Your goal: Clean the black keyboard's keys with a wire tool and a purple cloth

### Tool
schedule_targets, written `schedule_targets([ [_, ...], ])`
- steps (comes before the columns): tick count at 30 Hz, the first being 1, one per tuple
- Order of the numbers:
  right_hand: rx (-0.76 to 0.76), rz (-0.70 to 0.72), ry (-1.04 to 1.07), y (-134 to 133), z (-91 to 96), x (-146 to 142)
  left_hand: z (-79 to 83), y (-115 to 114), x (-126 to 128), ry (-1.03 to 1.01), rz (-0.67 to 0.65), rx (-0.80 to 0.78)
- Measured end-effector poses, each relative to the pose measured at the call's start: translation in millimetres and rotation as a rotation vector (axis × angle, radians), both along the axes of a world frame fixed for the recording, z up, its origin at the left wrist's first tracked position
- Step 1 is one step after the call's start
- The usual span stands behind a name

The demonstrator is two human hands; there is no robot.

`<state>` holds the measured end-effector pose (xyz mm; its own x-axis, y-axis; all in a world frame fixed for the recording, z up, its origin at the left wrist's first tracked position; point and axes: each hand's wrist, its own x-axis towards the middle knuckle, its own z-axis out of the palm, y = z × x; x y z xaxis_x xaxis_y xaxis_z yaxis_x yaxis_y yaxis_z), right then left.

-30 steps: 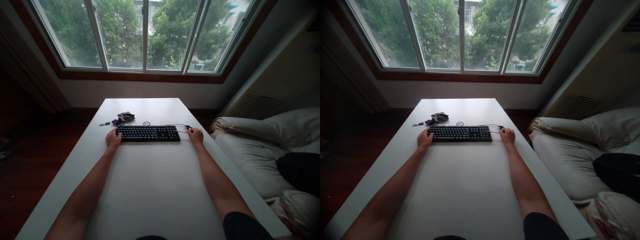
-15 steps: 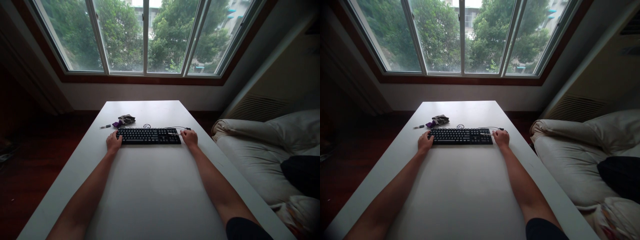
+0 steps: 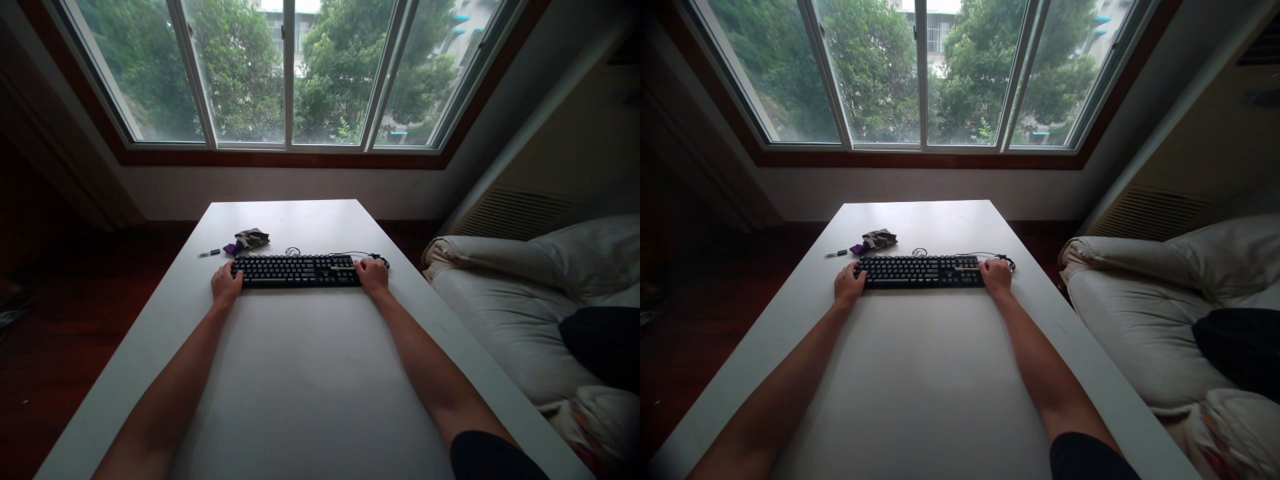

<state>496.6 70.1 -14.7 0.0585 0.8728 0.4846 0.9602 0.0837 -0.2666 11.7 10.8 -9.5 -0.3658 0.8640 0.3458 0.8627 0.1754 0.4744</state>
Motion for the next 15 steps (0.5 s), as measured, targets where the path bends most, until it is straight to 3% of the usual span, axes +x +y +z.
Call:
schedule_targets([
  [8, 0.035, -0.133, 0.035, -0.5, 4.0, 39.3, -1.3, 0.2, -1.0, 0.005, 0.005, 0.010],
  [15, 0.077, -0.052, -0.038, -7.0, 1.8, 10.2, -1.3, 0.7, -0.1, -0.001, -0.003, 0.007],
])
